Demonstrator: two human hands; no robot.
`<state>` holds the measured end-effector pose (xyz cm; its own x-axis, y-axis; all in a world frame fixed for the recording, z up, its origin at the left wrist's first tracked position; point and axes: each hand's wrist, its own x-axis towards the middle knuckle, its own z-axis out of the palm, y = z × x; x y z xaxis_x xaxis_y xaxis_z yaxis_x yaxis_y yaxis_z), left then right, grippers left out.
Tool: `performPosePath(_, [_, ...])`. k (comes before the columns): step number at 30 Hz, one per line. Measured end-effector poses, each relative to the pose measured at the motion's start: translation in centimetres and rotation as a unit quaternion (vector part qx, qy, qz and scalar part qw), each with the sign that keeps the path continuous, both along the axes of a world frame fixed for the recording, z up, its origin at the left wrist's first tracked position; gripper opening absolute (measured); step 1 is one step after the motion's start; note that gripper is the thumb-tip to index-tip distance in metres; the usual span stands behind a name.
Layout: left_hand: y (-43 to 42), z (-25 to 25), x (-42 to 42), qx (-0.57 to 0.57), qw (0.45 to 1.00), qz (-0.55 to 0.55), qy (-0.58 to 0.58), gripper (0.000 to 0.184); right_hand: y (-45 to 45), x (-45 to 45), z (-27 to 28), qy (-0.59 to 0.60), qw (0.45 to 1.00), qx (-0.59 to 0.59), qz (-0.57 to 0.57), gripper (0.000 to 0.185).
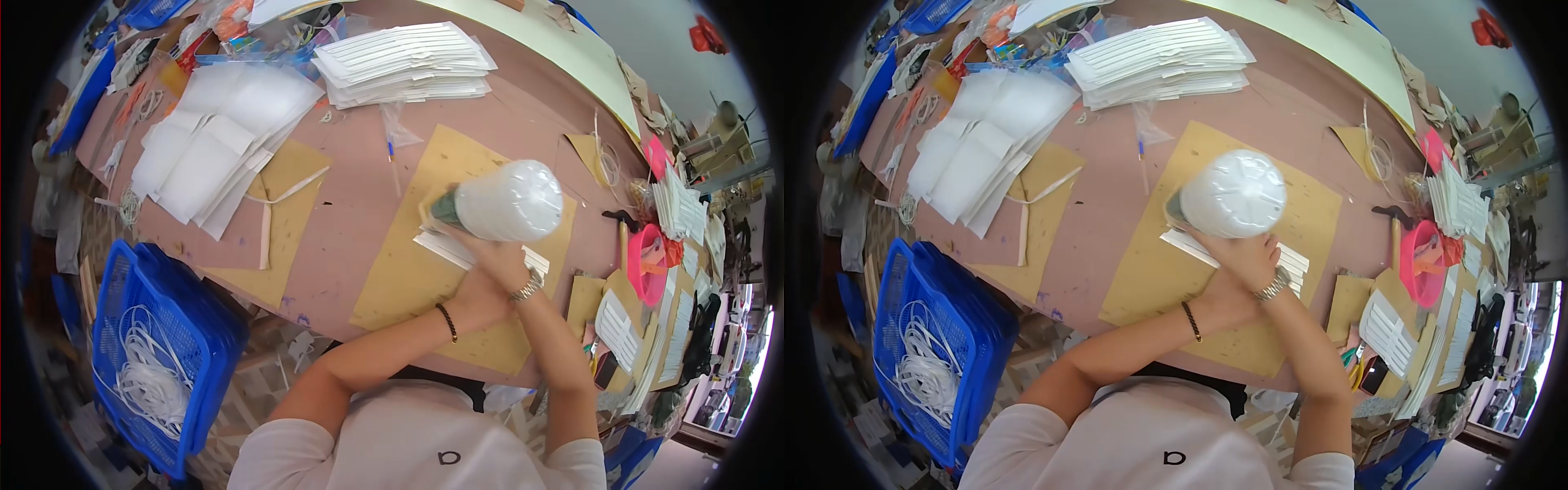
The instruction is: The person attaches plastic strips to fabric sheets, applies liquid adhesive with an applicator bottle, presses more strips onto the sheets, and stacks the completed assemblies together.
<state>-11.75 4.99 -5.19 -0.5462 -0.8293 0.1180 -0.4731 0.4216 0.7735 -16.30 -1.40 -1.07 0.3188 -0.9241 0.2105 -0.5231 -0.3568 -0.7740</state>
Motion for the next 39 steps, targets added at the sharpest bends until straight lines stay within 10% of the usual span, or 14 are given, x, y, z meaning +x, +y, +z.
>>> performPosePath(5, [0.1, -1.6, -0.5, -0.047, 0.997, 0.016, -0.062, 0.057, 0.8, -1.3, 2.7, 0.013, 0.995, 0.039, 0.088, 0.055])
performPosePath(7, [0.7, -1.6, -0.7, -0.031, 0.99, 0.091, 0.101, 0.041, 2.2, -3.2, 3.7, -0.036, 0.985, 0.128, 0.109, 0.053])
performPosePath(16, [0.4, -2.2, -0.1, -0.14, 0.984, 0.037, -0.103, 0.076, 1.5, 2.4, -0.4, 0.187, 0.961, -0.175, 0.106, 0.054])
performPosePath(18, [0.3, -1.4, 0.0, -0.155, 0.983, 0.038, -0.094, 0.077, 1.8, 3.3, 2.7, -0.172, 0.981, 0.086, -0.037, 0.053])
performPosePath(20, [-0.1, 2.4, 1.1, 0.075, 0.993, 0.016, 0.086, 0.073, 1.3, 1.3, 4.0, -0.262, 0.952, 0.127, -0.099, 0.041])
performPosePath(21, [-0.5, 1.2, 0.6, -0.124, 0.983, -0.022, -0.134, 0.07, 1.3, -0.3, 4.0, -0.385, 0.907, 0.133, -0.103, 0.035])
performPosePath(23, [-0.4, 2.1, 0.8, -0.089, 0.986, -0.024, -0.14, 0.069, 1.8, -3.2, 5.3, -0.543, 0.812, 0.153, -0.151, 0.03])
performPosePath(37, [-2.5, 1.4, 2.3, 0.119, 0.982, -0.016, 0.148, 0.065, 6.6, -14.7, 6.5, -0.697, 0.679, 0.123, -0.196, 0.032])
performPosePath(39, [-2.4, 2.5, 2.5, 0.285, 0.89, 0.042, 0.354, 0.063, 6.6, -15.0, 6.6, -0.71, 0.663, 0.129, -0.2, 0.031])
